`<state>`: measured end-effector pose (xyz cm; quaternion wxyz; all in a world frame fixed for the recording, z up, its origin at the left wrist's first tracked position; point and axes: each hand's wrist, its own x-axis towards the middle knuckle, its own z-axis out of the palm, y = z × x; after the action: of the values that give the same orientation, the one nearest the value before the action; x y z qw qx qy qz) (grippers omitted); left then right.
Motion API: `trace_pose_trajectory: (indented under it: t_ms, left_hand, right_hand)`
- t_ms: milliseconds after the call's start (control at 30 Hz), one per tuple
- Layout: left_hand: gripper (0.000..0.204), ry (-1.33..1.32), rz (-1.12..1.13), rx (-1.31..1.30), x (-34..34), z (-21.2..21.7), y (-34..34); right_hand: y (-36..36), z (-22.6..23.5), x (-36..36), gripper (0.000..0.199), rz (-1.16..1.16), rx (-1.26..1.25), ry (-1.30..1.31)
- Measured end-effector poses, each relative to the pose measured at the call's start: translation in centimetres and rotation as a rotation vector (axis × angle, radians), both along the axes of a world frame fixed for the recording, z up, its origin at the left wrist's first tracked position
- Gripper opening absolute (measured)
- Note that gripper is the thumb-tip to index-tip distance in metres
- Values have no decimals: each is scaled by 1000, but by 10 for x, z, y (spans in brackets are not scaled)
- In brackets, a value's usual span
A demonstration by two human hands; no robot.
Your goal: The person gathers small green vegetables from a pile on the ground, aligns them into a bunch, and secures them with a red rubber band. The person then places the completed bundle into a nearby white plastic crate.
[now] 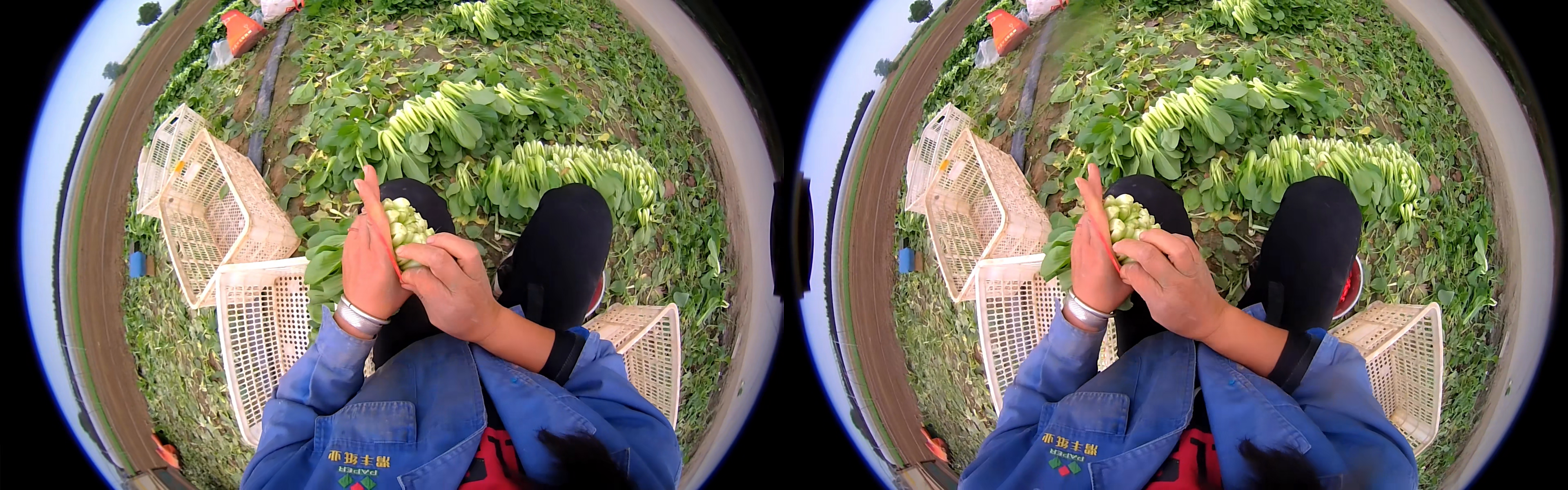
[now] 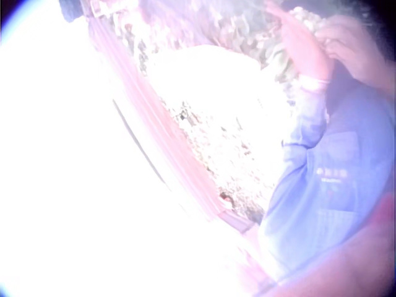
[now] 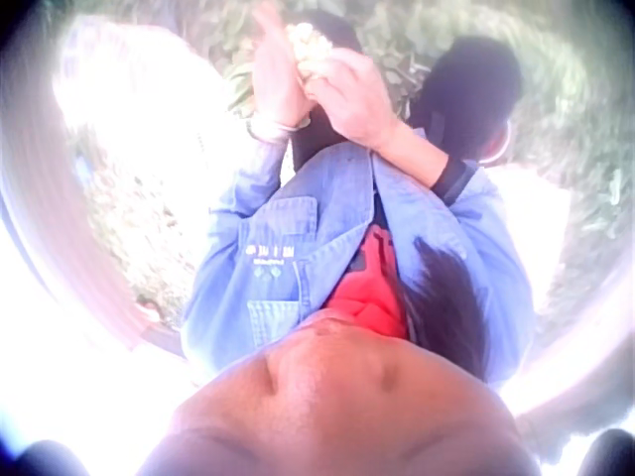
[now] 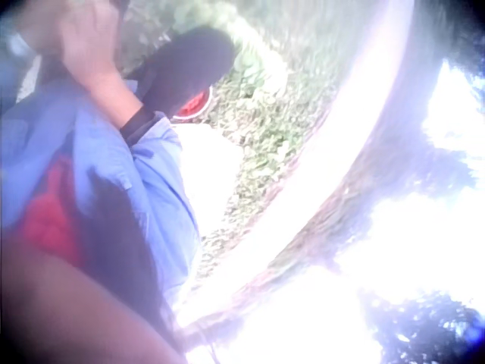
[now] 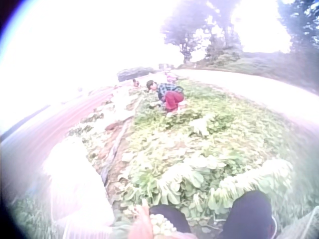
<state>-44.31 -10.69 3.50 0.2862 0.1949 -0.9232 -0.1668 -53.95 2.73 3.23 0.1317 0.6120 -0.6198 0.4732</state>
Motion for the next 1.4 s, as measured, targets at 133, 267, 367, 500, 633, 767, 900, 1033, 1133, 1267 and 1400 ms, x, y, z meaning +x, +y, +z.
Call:
trace_pose_trajectory:
  t_ms: [133, 267, 367, 500, 633, 767, 900, 1033, 1133, 1267, 1400]
  left_hand:
    - [118, 69, -120, 82, 3, 10, -4]
    - [103, 34, -222, 225, 9, 31, -7]
    - [76, 86, -354, 483, 17, 22, -23]
    - [47, 113, -198, 616, 17, 27, -14]
    - [42, 212, -114, 703, 22, 21, -14]
    - [33, 133, -79, 460, 22, 19, -34]
    - [32, 199, 35, 506, 29, 22, -27]
    - [64, 52, -46, 119, 56, 18, -23]
    - [88, -88, 75, -7, 71, 17, -12]
    - [98, 171, 413, 180, 170, -12, -13]
    - [101, -214, 739, 477, 329, -68, 17]
  right_hand:
    - [-3, -17, -13, 12, 18, -135, 122]
    - [-13, -24, -29, 10, 325, -190, -827]
    - [-63, -22, -77, 15, 467, 235, -1246]
    - [-111, -10, -102, 24, 735, 301, -409]
    - [-119, -17, -102, 12, 662, 226, -235]
    - [-113, -19, -108, 8, 632, 309, -306]
    - [-122, -11, -99, 6, 730, 394, -364]
    - [-129, -4, -99, 7, 862, 700, -609]
    - [-119, -2, -107, 10, 834, 832, -782]
    - [-89, -36, -149, 21, 467, 1014, -809]
    - [-42, -73, -195, 26, 63, 1198, -787]
